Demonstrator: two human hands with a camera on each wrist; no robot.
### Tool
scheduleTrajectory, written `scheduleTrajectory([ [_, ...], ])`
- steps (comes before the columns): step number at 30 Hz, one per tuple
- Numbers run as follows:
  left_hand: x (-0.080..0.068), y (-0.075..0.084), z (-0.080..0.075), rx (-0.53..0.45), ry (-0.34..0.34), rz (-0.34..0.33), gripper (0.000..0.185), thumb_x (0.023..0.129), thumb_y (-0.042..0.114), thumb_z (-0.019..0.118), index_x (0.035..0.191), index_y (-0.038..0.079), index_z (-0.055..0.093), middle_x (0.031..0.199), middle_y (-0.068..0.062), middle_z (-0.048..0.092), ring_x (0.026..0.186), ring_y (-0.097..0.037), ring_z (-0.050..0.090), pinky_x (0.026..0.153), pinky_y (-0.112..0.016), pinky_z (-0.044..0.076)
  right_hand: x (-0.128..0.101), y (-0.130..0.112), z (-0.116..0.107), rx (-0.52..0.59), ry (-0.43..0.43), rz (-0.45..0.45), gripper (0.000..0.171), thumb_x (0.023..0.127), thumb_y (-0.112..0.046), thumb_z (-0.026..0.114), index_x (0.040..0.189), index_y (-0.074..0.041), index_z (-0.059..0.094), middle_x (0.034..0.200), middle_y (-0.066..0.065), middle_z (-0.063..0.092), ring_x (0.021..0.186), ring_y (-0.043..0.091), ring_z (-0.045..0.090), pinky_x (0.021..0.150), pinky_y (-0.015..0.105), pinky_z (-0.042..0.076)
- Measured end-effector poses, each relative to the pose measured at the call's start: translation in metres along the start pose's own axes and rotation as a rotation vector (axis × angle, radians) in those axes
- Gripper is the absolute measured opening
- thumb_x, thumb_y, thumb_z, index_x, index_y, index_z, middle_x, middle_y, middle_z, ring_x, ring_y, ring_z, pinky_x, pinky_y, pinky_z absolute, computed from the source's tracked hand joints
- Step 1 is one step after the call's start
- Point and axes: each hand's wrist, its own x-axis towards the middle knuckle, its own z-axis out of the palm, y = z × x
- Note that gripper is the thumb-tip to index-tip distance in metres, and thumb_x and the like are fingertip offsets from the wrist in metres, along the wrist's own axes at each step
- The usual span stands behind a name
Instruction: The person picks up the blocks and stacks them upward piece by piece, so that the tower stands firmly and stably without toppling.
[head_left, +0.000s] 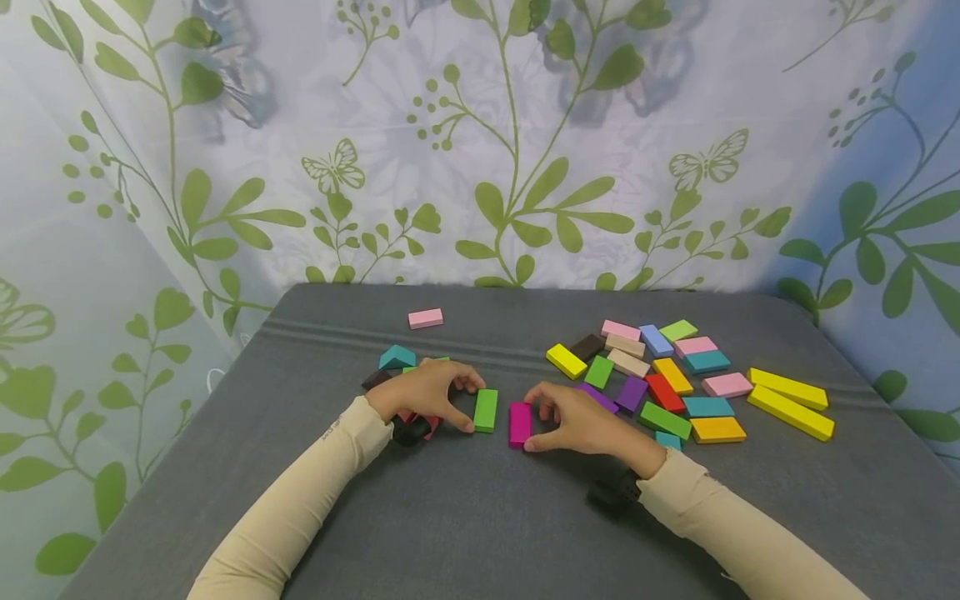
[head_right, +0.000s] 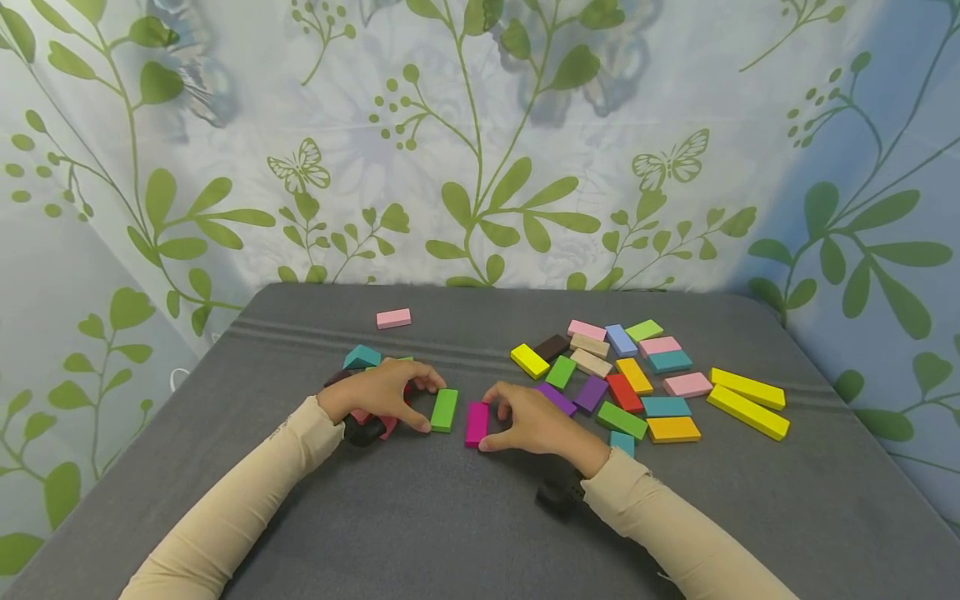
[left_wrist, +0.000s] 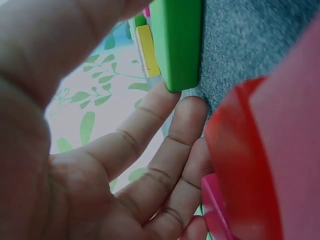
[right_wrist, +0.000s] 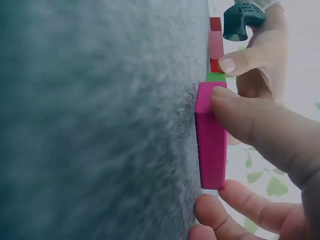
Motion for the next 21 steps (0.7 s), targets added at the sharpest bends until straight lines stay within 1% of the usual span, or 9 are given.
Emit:
scheduleTrajectory([
  [2,0.000,0.000,0.000,0.005,-0.003,0.003,0.058,0.083,0.032,0.096,0.132,0.011,0.073,0.117,0.007,0.071,0.112,-0.011,0.063,0.112,-0.050,0.039,0.006,0.006,0.003,0.005,0.015,0.002,0.066,0.085,-0.044,0.094,0.131,-0.006,0.065,0.100,0.002,0.066,0.084,0.017,0.059,0.070,0.033,0.051],
  [3,0.000,0.000,0.000,0.010,-0.006,0.003,0.058,0.083,0.032,0.096,0.132,0.011,0.073,0.117,0.007,0.071,0.112,-0.011,0.063,0.112,-0.051,0.038,0.008,0.004,0.004,0.006,0.021,-0.004,0.067,0.085,-0.044,0.093,0.131,-0.005,0.065,0.099,0.003,0.066,0.082,0.018,0.059,0.069,0.034,0.051],
  [4,0.000,0.001,0.000,0.014,-0.008,0.004,0.058,0.083,0.032,0.096,0.132,0.012,0.072,0.117,0.007,0.071,0.112,-0.011,0.063,0.111,-0.051,0.038,0.012,0.012,0.008,0.004,0.030,0.003,0.068,0.084,-0.046,0.094,0.131,-0.007,0.065,0.099,0.002,0.066,0.081,0.017,0.059,0.068,0.032,0.051],
  [7,0.001,0.001,0.000,0.024,-0.017,0.005,0.058,0.084,0.033,0.095,0.133,0.013,0.072,0.117,0.007,0.070,0.112,-0.012,0.062,0.110,-0.052,0.038,0.017,0.015,0.011,0.008,0.035,0.035,0.069,0.083,-0.048,0.094,0.132,-0.010,0.065,0.099,0.000,0.066,0.078,0.016,0.058,0.067,0.031,0.050],
  [8,0.001,0.001,0.000,0.028,-0.019,0.004,0.059,0.084,0.034,0.095,0.133,0.013,0.072,0.117,0.007,0.070,0.113,-0.012,0.062,0.109,-0.052,0.038,0.018,0.016,0.012,-0.002,0.038,0.027,0.068,0.084,-0.048,0.093,0.131,-0.008,0.064,0.098,0.002,0.065,0.076,0.016,0.057,0.065,0.031,0.049],
  [10,0.002,0.002,0.000,0.032,-0.020,0.007,0.059,0.084,0.034,0.095,0.134,0.014,0.072,0.118,0.006,0.069,0.113,-0.013,0.061,0.107,-0.051,0.038,0.016,0.005,0.008,0.003,0.031,0.031,0.067,0.085,-0.046,0.093,0.131,-0.007,0.063,0.097,0.003,0.065,0.075,0.016,0.056,0.065,0.032,0.048],
  [14,0.002,0.003,0.000,0.045,-0.018,0.013,0.059,0.083,0.035,0.095,0.134,0.014,0.071,0.118,0.005,0.069,0.114,-0.015,0.061,0.104,-0.049,0.039,0.010,-0.027,-0.002,0.010,0.026,0.030,0.064,0.087,-0.039,0.091,0.129,0.000,0.062,0.095,0.006,0.063,0.074,0.018,0.054,0.065,0.033,0.047],
  [15,0.002,0.003,0.000,0.047,-0.018,0.016,0.059,0.084,0.035,0.095,0.134,0.014,0.071,0.118,0.005,0.069,0.114,-0.016,0.061,0.103,-0.048,0.039,0.008,-0.036,-0.005,0.015,0.022,0.046,0.063,0.086,-0.037,0.092,0.129,-0.001,0.063,0.095,0.005,0.063,0.075,0.017,0.054,0.066,0.033,0.048],
  [21,0.000,0.007,-0.001,0.050,-0.020,0.026,0.059,0.084,0.034,0.095,0.134,0.013,0.071,0.120,0.002,0.070,0.116,-0.019,0.061,0.102,-0.047,0.039,0.008,-0.044,-0.005,-0.015,0.016,0.084,0.061,0.086,-0.031,0.092,0.130,-0.001,0.063,0.095,0.004,0.063,0.076,0.015,0.053,0.067,0.031,0.046],
])
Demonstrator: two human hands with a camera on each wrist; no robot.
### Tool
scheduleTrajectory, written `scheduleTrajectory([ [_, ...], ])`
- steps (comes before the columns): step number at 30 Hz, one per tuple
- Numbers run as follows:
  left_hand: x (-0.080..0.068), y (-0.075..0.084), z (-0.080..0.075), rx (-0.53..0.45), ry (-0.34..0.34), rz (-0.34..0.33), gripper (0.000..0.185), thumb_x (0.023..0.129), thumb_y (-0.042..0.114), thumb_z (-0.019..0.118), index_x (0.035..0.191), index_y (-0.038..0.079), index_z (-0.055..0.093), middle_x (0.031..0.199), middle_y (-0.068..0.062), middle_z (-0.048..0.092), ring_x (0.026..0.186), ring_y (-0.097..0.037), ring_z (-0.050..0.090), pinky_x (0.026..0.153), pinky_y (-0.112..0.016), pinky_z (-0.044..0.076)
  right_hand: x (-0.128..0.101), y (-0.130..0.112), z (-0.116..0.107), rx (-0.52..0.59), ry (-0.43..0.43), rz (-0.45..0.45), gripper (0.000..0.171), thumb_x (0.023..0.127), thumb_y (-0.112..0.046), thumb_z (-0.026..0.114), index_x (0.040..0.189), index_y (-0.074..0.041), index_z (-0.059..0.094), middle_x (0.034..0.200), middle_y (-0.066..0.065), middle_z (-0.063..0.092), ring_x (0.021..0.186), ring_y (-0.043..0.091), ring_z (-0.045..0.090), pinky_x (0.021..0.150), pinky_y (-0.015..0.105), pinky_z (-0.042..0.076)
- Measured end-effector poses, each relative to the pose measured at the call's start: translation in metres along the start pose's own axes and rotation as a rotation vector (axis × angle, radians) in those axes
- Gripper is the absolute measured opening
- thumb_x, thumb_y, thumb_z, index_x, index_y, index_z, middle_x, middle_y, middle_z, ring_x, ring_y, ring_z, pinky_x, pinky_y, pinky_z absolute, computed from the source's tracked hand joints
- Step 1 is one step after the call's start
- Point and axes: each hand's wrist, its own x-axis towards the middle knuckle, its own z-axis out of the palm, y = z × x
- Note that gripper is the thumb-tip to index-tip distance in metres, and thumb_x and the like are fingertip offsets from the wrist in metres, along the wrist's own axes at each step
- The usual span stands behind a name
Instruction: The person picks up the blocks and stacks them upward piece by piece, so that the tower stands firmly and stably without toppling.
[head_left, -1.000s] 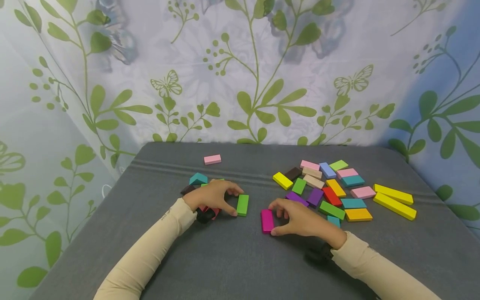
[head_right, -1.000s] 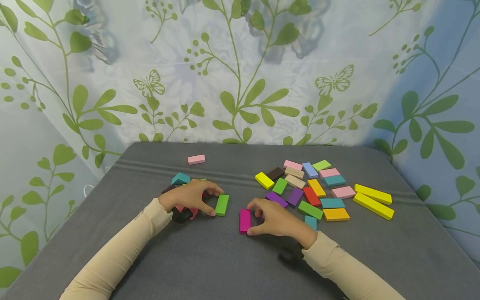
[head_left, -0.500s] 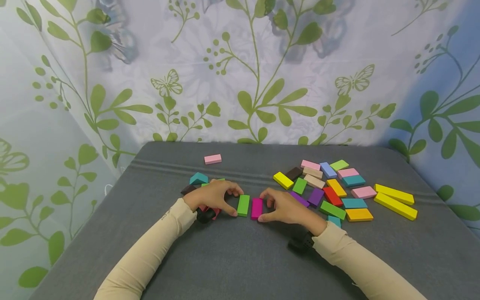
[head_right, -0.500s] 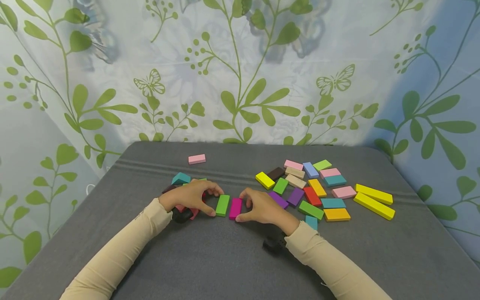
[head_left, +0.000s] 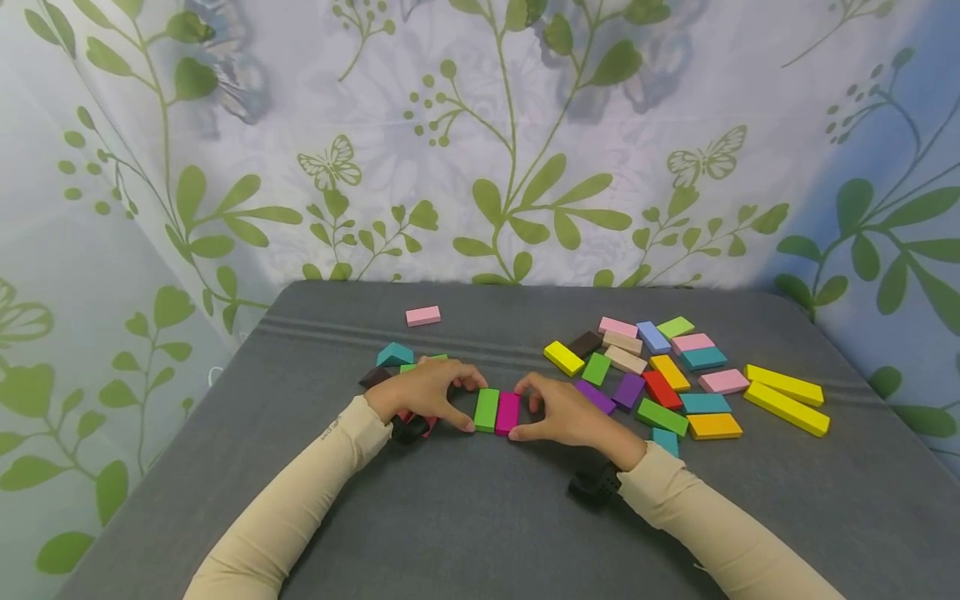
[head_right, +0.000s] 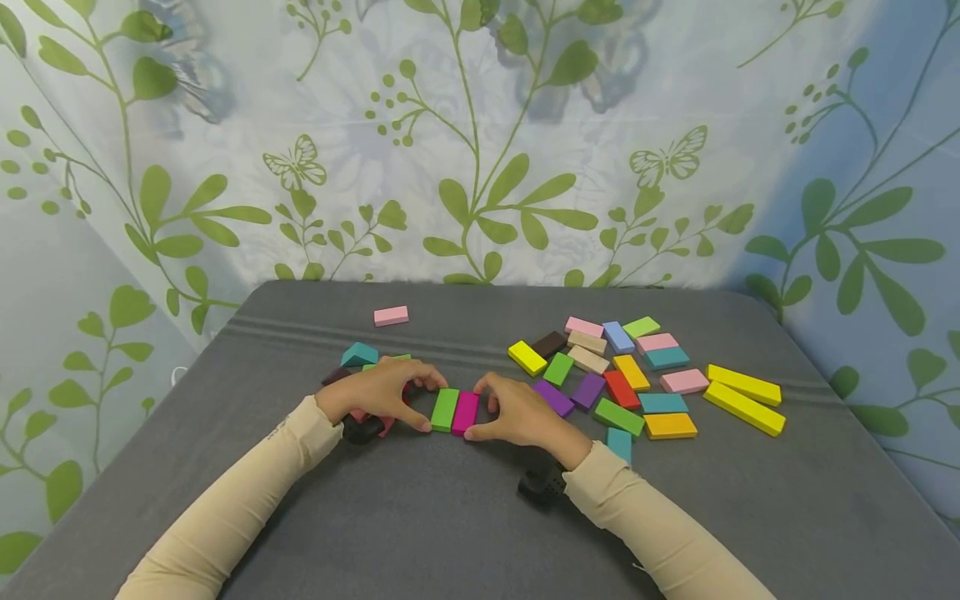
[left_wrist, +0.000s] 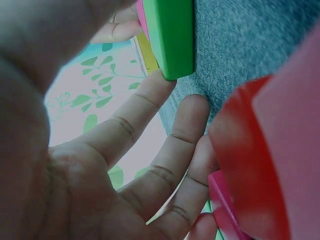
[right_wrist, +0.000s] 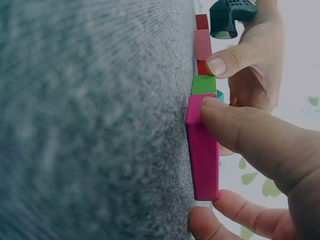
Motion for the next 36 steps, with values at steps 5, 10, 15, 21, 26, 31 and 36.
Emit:
scheduleTrajectory([
  [5,-0.001,0.001,0.000,0.006,0.002,0.010,0.060,0.085,0.034,0.095,0.136,0.014,0.071,0.120,0.001,0.070,0.115,-0.019,0.062,0.100,-0.046,0.038,0.002,0.000,0.000,-0.003,-0.005,0.026,0.062,0.087,-0.031,0.092,0.132,-0.001,0.063,0.096,0.004,0.063,0.074,0.016,0.052,0.066,0.031,0.044],
  [10,0.000,0.004,-0.002,0.016,0.003,0.012,0.060,0.085,0.034,0.094,0.137,0.013,0.070,0.122,-0.001,0.071,0.115,-0.020,0.062,0.100,-0.046,0.038,0.002,-0.001,0.000,-0.007,-0.002,0.032,0.061,0.086,-0.029,0.093,0.132,-0.002,0.063,0.095,0.004,0.063,0.074,0.016,0.052,0.066,0.031,0.044],
  [15,-0.001,0.006,-0.002,0.011,-0.011,0.012,0.063,0.086,0.033,0.094,0.140,0.011,0.069,0.125,-0.003,0.070,0.119,-0.022,0.063,0.103,-0.048,0.039,0.000,0.001,-0.005,0.032,-0.042,0.006,0.063,0.089,-0.032,0.091,0.134,0.000,0.061,0.097,0.005,0.064,0.076,0.016,0.054,0.068,0.032,0.047],
  [21,-0.004,0.008,-0.006,-0.020,-0.018,-0.020,0.073,0.091,0.032,0.089,0.152,0.005,0.059,0.144,-0.010,0.067,0.135,-0.027,0.061,0.118,-0.058,0.038,-0.013,0.017,-0.029,0.113,-0.079,-0.109,0.053,0.099,-0.031,0.080,0.135,0.003,0.062,0.101,0.003,0.067,0.082,0.015,0.061,0.071,0.032,0.054],
  [26,-0.006,0.008,-0.022,-0.056,0.061,-0.075,0.072,0.100,0.028,0.081,0.158,-0.002,0.050,0.157,-0.019,0.056,0.142,-0.038,0.056,0.119,-0.060,0.039,-0.029,0.024,-0.058,0.079,-0.037,-0.113,0.034,0.102,-0.014,0.076,0.129,0.005,0.069,0.107,0.005,0.071,0.093,0.020,0.064,0.080,0.032,0.058],
  [31,0.003,0.001,-0.046,-0.034,0.119,-0.174,0.076,0.102,0.029,0.077,0.162,-0.003,0.043,0.164,-0.023,0.048,0.147,-0.043,0.049,0.119,-0.059,0.041,-0.040,0.037,-0.078,0.011,-0.016,-0.104,0.025,0.101,0.004,0.067,0.126,0.004,0.074,0.115,0.013,0.073,0.095,0.020,0.062,0.080,0.029,0.055],
  [36,0.016,-0.011,-0.069,-0.036,0.110,-0.312,0.084,0.104,0.031,0.072,0.168,-0.004,0.029,0.168,-0.028,0.039,0.153,-0.045,0.042,0.122,-0.060,0.036,-0.042,0.051,-0.085,0.004,-0.059,-0.090,0.041,0.090,0.015,0.064,0.130,0.007,0.072,0.114,0.014,0.066,0.092,0.022,0.059,0.074,0.029,0.052],
])
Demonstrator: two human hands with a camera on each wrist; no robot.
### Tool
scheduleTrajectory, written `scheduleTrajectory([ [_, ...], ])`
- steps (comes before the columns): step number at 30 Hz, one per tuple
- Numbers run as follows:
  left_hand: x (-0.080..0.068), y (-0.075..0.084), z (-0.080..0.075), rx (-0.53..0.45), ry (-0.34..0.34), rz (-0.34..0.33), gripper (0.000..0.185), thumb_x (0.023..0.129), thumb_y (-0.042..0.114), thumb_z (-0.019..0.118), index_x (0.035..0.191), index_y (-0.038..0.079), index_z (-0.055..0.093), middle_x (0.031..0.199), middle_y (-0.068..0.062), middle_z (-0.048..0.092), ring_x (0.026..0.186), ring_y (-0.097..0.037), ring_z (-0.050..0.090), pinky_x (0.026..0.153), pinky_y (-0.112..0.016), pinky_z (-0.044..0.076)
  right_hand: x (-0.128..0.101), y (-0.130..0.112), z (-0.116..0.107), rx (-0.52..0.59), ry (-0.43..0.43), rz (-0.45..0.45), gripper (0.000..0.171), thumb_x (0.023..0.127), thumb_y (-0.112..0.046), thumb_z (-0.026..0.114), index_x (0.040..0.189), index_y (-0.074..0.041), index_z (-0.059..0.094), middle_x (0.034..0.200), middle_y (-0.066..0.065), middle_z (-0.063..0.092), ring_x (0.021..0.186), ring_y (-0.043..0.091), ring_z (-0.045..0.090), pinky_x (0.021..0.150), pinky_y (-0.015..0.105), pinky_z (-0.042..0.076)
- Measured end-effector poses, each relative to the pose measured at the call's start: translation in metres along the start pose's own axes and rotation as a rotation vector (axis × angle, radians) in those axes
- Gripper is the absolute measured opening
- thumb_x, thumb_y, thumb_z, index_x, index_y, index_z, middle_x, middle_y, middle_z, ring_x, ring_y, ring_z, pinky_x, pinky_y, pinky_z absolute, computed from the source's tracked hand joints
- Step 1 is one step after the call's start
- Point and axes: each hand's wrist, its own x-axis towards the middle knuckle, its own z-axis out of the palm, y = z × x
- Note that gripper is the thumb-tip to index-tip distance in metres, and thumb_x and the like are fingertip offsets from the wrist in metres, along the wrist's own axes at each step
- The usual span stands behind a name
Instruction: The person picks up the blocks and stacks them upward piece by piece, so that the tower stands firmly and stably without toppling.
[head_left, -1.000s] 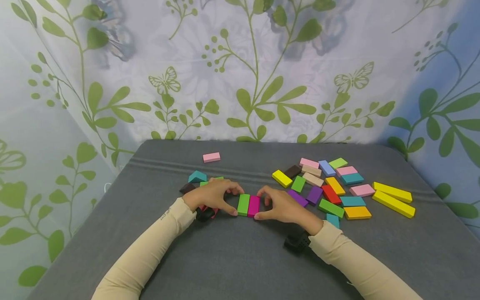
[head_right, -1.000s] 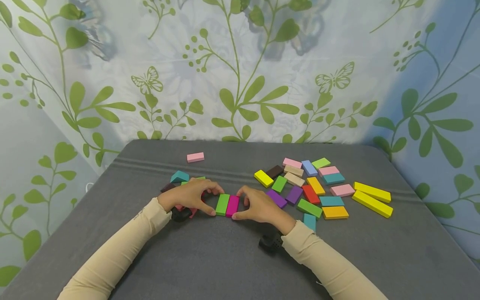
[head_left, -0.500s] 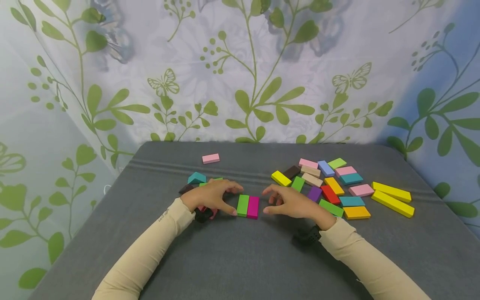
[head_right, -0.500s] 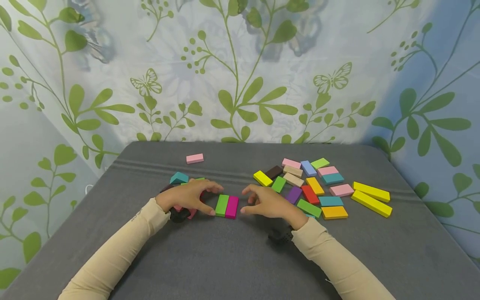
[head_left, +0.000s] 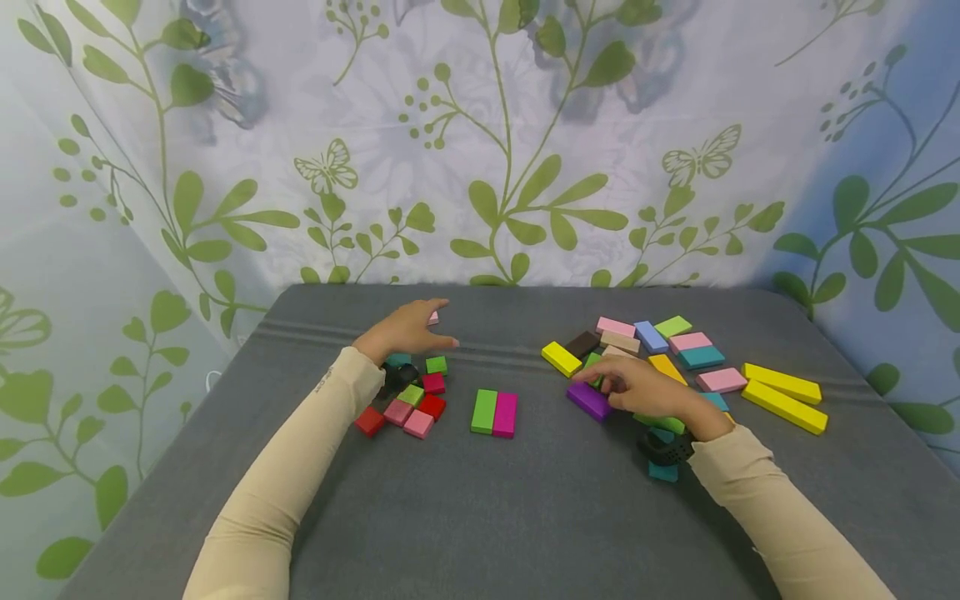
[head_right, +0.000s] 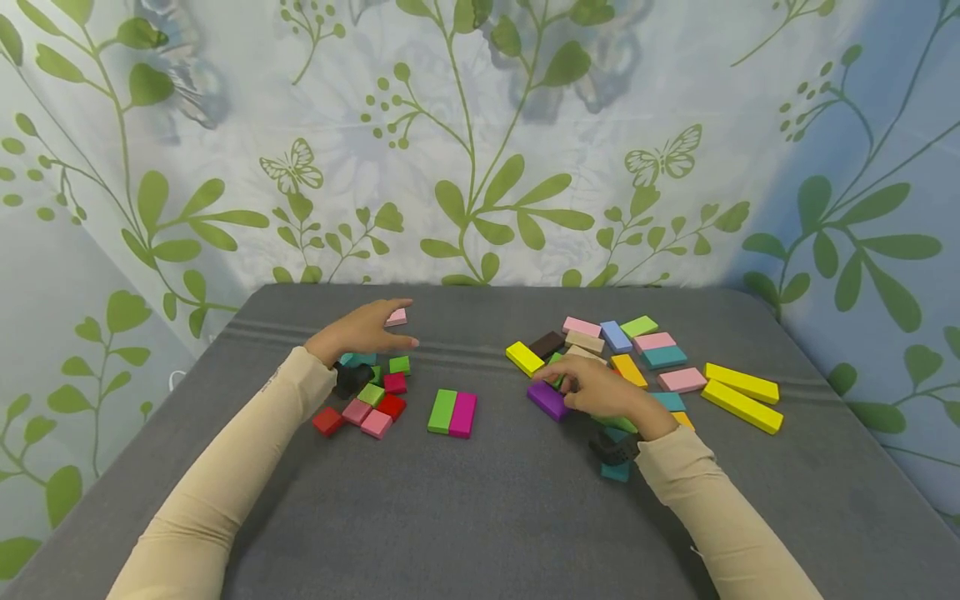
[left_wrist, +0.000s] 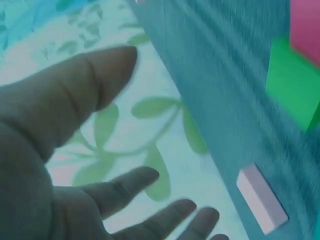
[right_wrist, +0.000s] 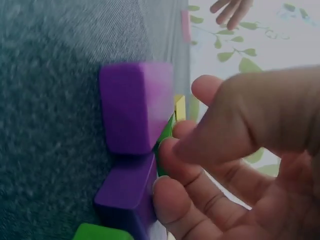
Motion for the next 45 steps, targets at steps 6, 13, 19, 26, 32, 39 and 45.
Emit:
scheduleTrajectory([
  [6,0.019,-0.012,-0.013,-0.004,0.010,-0.191,0.086,0.105,0.035,0.066,0.168,-0.006,0.025,0.171,-0.029,0.032,0.156,-0.047,0.036,0.124,-0.060,0.034,0.004,0.056,0.008,-0.062,-0.031,-0.002,0.077,0.075,0.015,0.065,0.145,-0.017,0.071,0.108,0.002,0.056,0.093,0.019,0.056,0.072,0.031,0.054],
  [13,0.033,-0.019,-0.007,0.082,0.118,-0.392,0.050,0.109,0.042,0.058,0.127,-0.004,0.069,0.129,-0.024,0.067,0.116,-0.039,0.062,0.102,-0.052,0.050,0.001,0.012,0.001,-0.078,-0.071,0.020,0.065,0.079,0.017,0.068,0.142,0.000,0.069,0.102,0.006,0.055,0.092,0.021,0.053,0.071,0.031,0.052],
  [19,0.051,-0.021,0.002,0.165,0.180,-0.526,0.071,0.110,0.054,0.050,0.148,-0.005,0.062,0.155,-0.032,0.054,0.141,-0.050,0.052,0.113,-0.059,0.047,0.000,0.003,0.000,-0.083,-0.073,0.056,0.056,0.084,0.003,0.082,0.138,0.002,0.069,0.104,0.007,0.057,0.094,0.021,0.055,0.074,0.031,0.051],
  [26,0.072,-0.029,0.010,0.230,0.204,-0.629,0.080,0.105,0.061,0.057,0.145,-0.008,0.063,0.151,-0.030,0.058,0.132,-0.041,0.061,0.100,-0.050,0.057,0.002,0.006,0.004,-0.072,-0.064,0.070,0.053,0.086,-0.019,0.092,0.132,-0.003,0.070,0.104,0.006,0.056,0.096,0.022,0.057,0.079,0.034,0.053],
  [32,0.077,-0.028,0.011,0.249,0.164,-0.546,0.062,0.105,0.055,0.063,0.133,0.000,0.075,0.135,-0.022,0.071,0.121,-0.039,0.068,0.102,-0.051,0.056,0.002,0.004,0.004,-0.077,-0.054,0.100,0.053,0.086,-0.022,0.093,0.130,-0.005,0.069,0.106,0.007,0.058,0.099,0.024,0.059,0.081,0.036,0.053],
  [39,0.068,-0.014,0.009,0.126,0.046,-0.268,0.061,0.100,0.041,0.071,0.147,0.001,0.065,0.151,-0.023,0.060,0.137,-0.042,0.056,0.115,-0.056,0.044,0.001,0.005,0.004,-0.082,-0.056,0.113,0.055,0.086,-0.023,0.092,0.131,-0.004,0.068,0.107,0.007,0.057,0.099,0.024,0.059,0.081,0.037,0.053],
  [45,0.073,-0.009,0.013,0.060,-0.001,-0.132,0.065,0.095,0.034,0.081,0.149,0.001,0.063,0.143,-0.016,0.066,0.127,-0.031,0.059,0.110,-0.046,0.050,0.001,0.005,0.004,-0.087,-0.055,0.120,0.057,0.086,-0.024,0.092,0.133,-0.005,0.068,0.109,0.008,0.059,0.100,0.025,0.060,0.081,0.037,0.053],
])
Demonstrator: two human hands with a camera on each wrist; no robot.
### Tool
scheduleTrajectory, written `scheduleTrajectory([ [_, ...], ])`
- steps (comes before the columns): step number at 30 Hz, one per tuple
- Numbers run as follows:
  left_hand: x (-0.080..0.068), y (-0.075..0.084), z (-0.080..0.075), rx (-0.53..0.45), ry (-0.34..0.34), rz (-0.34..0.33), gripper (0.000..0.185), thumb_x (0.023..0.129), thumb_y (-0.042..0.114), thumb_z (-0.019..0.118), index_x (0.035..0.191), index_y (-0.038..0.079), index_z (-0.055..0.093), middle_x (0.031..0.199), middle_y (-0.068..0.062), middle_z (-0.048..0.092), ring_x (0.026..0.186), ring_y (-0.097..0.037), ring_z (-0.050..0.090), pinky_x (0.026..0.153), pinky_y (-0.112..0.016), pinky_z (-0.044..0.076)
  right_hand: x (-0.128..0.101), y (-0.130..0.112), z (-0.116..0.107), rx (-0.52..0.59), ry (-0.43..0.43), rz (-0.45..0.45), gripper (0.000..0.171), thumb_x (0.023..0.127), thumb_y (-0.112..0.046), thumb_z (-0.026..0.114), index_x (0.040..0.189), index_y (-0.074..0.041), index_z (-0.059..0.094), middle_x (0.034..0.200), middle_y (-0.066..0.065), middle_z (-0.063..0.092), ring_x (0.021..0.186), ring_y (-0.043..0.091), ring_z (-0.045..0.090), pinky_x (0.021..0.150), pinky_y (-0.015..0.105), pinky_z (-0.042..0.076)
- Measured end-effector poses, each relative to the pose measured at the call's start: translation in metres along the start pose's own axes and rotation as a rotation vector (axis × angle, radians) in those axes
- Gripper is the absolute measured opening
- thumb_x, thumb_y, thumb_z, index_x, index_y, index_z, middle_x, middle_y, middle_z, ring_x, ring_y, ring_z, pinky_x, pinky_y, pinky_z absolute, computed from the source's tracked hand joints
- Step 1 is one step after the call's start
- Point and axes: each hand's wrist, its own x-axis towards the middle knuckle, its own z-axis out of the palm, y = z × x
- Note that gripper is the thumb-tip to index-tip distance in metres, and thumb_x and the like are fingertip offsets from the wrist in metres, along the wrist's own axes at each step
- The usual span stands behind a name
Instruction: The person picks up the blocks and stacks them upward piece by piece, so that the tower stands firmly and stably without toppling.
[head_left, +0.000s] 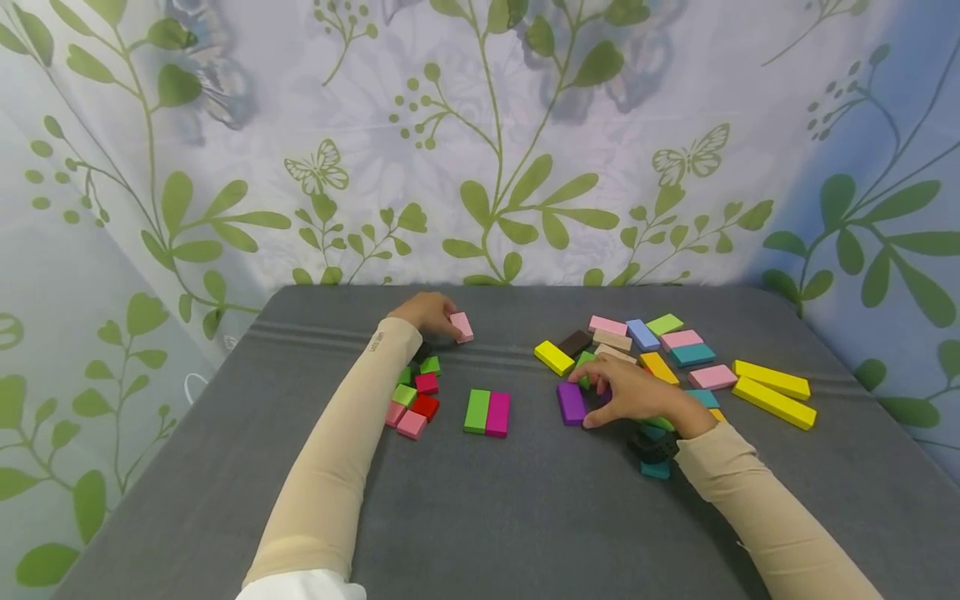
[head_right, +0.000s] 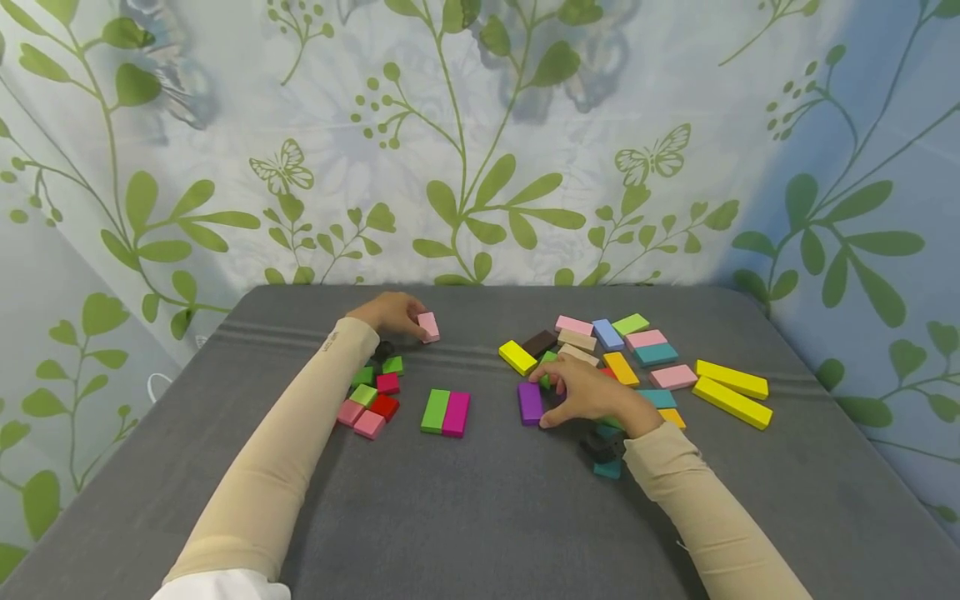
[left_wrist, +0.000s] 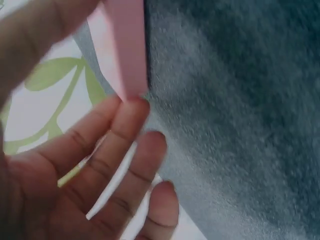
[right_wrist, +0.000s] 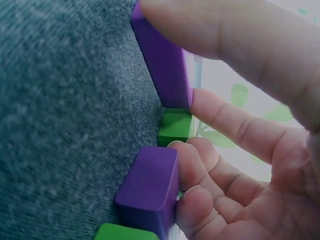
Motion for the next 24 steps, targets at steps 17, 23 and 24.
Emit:
scheduleTrajectory([
  [17,-0.003,0.039,0.022,0.047,-0.069,0.260,0.058,0.086,0.034,0.091,0.135,0.009,0.072,0.134,-0.010,0.071,0.121,-0.026,0.063,0.108,-0.043,0.051,0.000,0.000,0.001,-0.001,0.007,-0.005,0.057,0.085,-0.026,0.093,0.131,-0.004,0.068,0.109,0.008,0.059,0.100,0.026,0.060,0.081,0.037,0.052],
  [23,-0.012,0.051,0.030,0.035,-0.058,0.338,0.058,0.085,0.038,0.092,0.134,0.012,0.073,0.131,-0.007,0.073,0.118,-0.023,0.065,0.105,-0.041,0.052,0.001,0.000,0.002,-0.005,0.019,-0.005,0.057,0.084,-0.027,0.094,0.130,-0.004,0.070,0.105,0.006,0.058,0.097,0.023,0.058,0.080,0.037,0.050],
  [24,-0.014,0.054,0.031,0.040,-0.055,0.349,0.059,0.085,0.039,0.092,0.134,0.013,0.074,0.130,-0.006,0.073,0.118,-0.022,0.065,0.104,-0.041,0.053,0.001,0.000,0.002,-0.007,0.021,-0.006,0.057,0.084,-0.027,0.094,0.130,-0.004,0.070,0.104,0.005,0.057,0.097,0.023,0.057,0.080,0.037,0.050],
])
